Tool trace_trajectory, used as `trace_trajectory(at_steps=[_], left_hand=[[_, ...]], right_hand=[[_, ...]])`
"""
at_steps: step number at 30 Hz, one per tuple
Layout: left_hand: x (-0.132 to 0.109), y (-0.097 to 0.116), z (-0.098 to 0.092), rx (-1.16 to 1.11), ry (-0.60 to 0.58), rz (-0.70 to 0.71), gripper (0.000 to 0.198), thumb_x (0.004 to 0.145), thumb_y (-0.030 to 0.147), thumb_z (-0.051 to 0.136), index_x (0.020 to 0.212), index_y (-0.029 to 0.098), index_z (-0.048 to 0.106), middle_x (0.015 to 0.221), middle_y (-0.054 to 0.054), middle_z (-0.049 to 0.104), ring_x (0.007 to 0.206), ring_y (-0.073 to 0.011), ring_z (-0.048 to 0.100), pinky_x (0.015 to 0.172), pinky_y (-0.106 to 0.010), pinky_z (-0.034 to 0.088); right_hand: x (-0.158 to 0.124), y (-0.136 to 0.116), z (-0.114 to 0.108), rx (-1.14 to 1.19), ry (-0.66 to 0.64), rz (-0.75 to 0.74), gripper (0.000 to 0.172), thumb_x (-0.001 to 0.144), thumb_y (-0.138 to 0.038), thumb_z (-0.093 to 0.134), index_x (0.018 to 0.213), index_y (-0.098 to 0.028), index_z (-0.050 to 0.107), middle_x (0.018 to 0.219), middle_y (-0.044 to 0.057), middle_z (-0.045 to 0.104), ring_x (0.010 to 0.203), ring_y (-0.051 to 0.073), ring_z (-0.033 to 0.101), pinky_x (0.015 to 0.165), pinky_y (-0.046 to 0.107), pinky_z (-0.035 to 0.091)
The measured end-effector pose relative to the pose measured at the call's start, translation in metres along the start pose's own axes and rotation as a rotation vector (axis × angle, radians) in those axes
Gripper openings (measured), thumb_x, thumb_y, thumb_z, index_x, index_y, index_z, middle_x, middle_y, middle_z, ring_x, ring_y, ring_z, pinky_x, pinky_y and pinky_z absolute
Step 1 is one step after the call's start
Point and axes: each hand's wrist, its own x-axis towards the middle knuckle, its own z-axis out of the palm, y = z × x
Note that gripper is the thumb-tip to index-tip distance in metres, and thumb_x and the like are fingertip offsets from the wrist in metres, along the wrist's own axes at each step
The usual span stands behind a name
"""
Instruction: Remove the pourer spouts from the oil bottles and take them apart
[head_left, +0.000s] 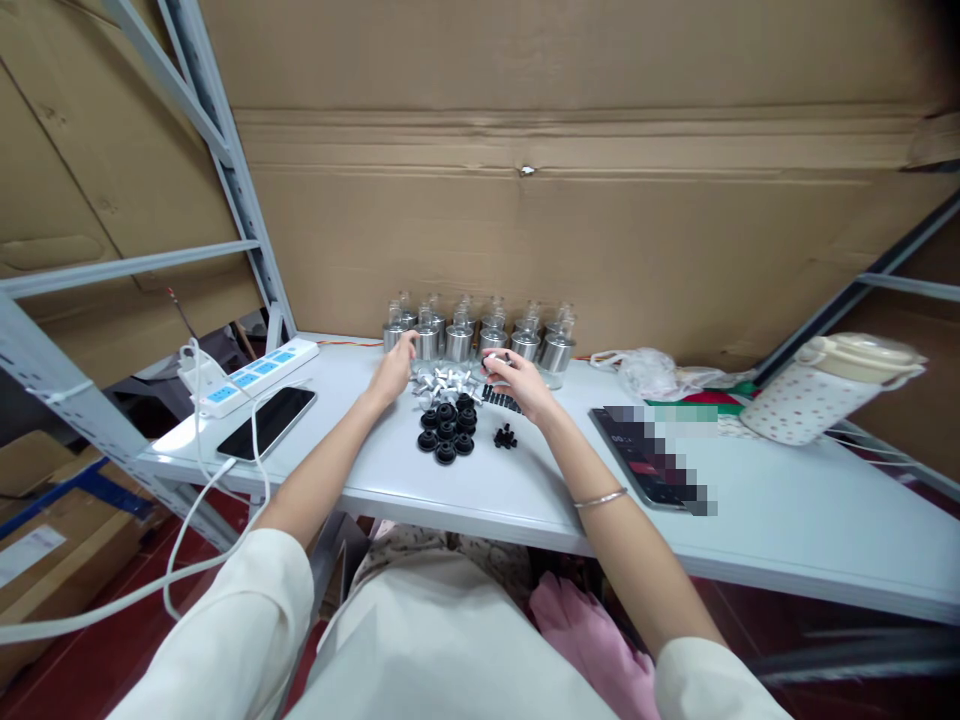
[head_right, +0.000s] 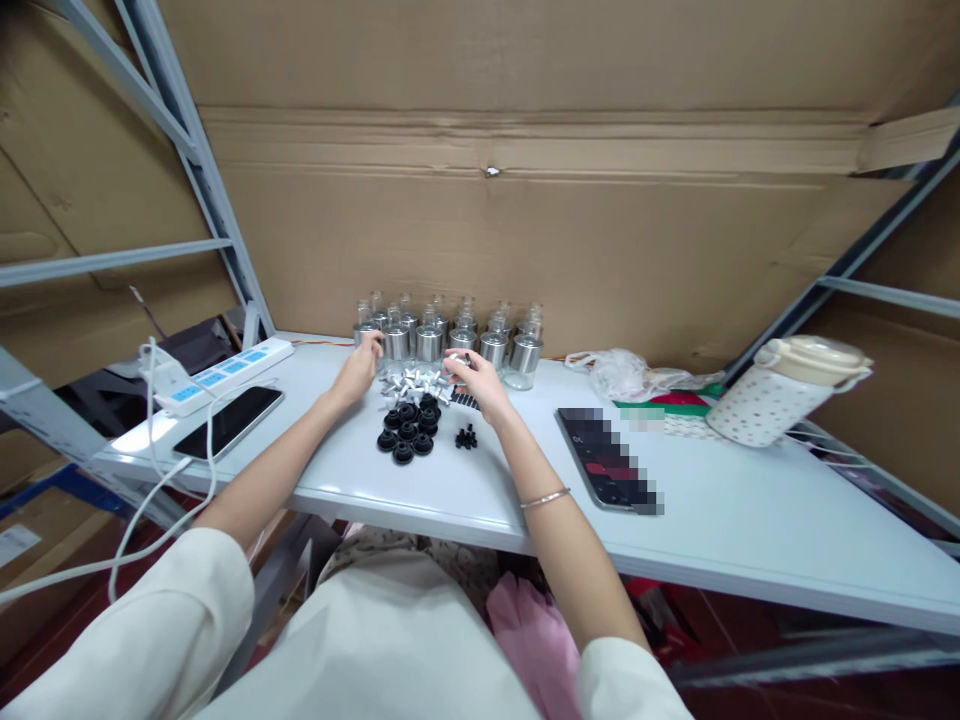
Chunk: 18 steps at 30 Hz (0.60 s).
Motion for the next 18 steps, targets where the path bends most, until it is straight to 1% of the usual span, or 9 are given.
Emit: trace_trajectory(at_steps=[1,2,4,6,8,11,14,16,18], left_hand=[[-0.002,0.008,0.001,-0.015,0.016,0.051,0.038,0.089,0.012,0.032,0.126,0.02,0.039,0.103,-0.006,0.06,0.083,-0.0139,0.059,0.077,-0.024,0.045],[-0.005,0.016,0.002,-0.023,0.041,0.154,0.038,0.088,0.013,0.036,0.125,0.019,0.038,0.107,-0.007,0.057,0.082,-0.014,0.058,0.076,-0.025,0.045],[-0.01,0.031,0.004,-0.041,0.098,0.329,0.037,0.086,0.019,0.044,0.123,0.017,0.039,0.104,-0.007,0.056,0.083,-0.0153,0.058,0.077,-0.027,0.046],[-0.016,0.046,0.005,-0.06,0.091,0.476,0.042,0.085,0.027,0.051,0.123,0.017,0.038,0.108,-0.009,0.055,0.09,-0.0173,0.058,0.081,-0.03,0.047],[-0.019,0.058,0.005,-0.076,0.082,0.581,0.049,0.085,0.034,0.054,0.126,0.015,0.035,0.115,-0.013,0.053,0.1,-0.0203,0.057,0.085,-0.032,0.046],[-0.023,0.068,0.005,-0.053,0.061,0.62,0.049,0.086,0.041,0.054,0.124,0.015,0.039,0.116,-0.013,0.054,0.108,-0.0229,0.055,0.088,-0.034,0.045],[-0.023,0.069,0.004,0.002,0.043,0.61,0.036,0.089,0.04,0.049,0.116,0.015,0.046,0.107,-0.011,0.06,0.101,-0.0224,0.057,0.082,-0.034,0.044],[-0.022,0.066,0.003,0.03,0.042,0.609,0.031,0.09,0.038,0.048,0.111,0.015,0.049,0.101,-0.01,0.061,0.095,-0.0214,0.058,0.078,-0.032,0.043],[-0.022,0.063,0.002,0.045,0.063,0.596,0.028,0.09,0.038,0.049,0.107,0.015,0.049,0.096,-0.009,0.061,0.091,-0.0205,0.058,0.076,-0.032,0.042]], right_hand=[[0.0,0.0,0.001,0.005,-0.016,0.003,0.028,0.063,-0.031,0.074,0.087,-0.019,0.067,0.067,-0.002,0.064,0.054,0.007,0.055,0.045,0.015,0.043],[0.0,0.0,0.002,0.007,-0.028,0.005,0.028,0.063,-0.032,0.074,0.088,-0.019,0.067,0.067,-0.001,0.065,0.053,0.007,0.054,0.046,0.015,0.043],[0.0,0.001,0.005,-0.009,-0.044,-0.001,0.029,0.063,-0.032,0.075,0.086,-0.018,0.065,0.064,-0.001,0.066,0.05,0.006,0.053,0.045,0.016,0.042],[-0.001,0.003,0.007,-0.05,-0.069,-0.018,0.029,0.063,-0.033,0.075,0.083,-0.018,0.061,0.058,-0.002,0.065,0.047,0.006,0.052,0.043,0.016,0.04],[-0.002,0.005,0.01,-0.088,-0.117,-0.039,0.029,0.064,-0.036,0.074,0.079,-0.018,0.056,0.053,-0.004,0.063,0.044,0.007,0.053,0.041,0.016,0.036],[-0.004,0.008,0.013,-0.116,-0.194,-0.082,0.032,0.066,-0.04,0.072,0.08,-0.02,0.052,0.05,-0.005,0.061,0.041,0.009,0.055,0.04,0.017,0.034],[-0.006,0.01,0.016,-0.141,-0.239,-0.14,0.03,0.069,-0.04,0.069,0.081,-0.021,0.05,0.048,-0.007,0.059,0.041,0.01,0.055,0.041,0.018,0.035],[-0.005,0.012,0.017,-0.147,-0.256,-0.185,0.028,0.07,-0.038,0.069,0.082,-0.021,0.05,0.054,-0.007,0.06,0.045,0.009,0.055,0.042,0.018,0.036],[-0.003,0.013,0.017,-0.148,-0.232,-0.233,0.026,0.069,-0.036,0.07,0.082,-0.021,0.053,0.065,-0.005,0.061,0.05,0.008,0.054,0.044,0.018,0.037]])
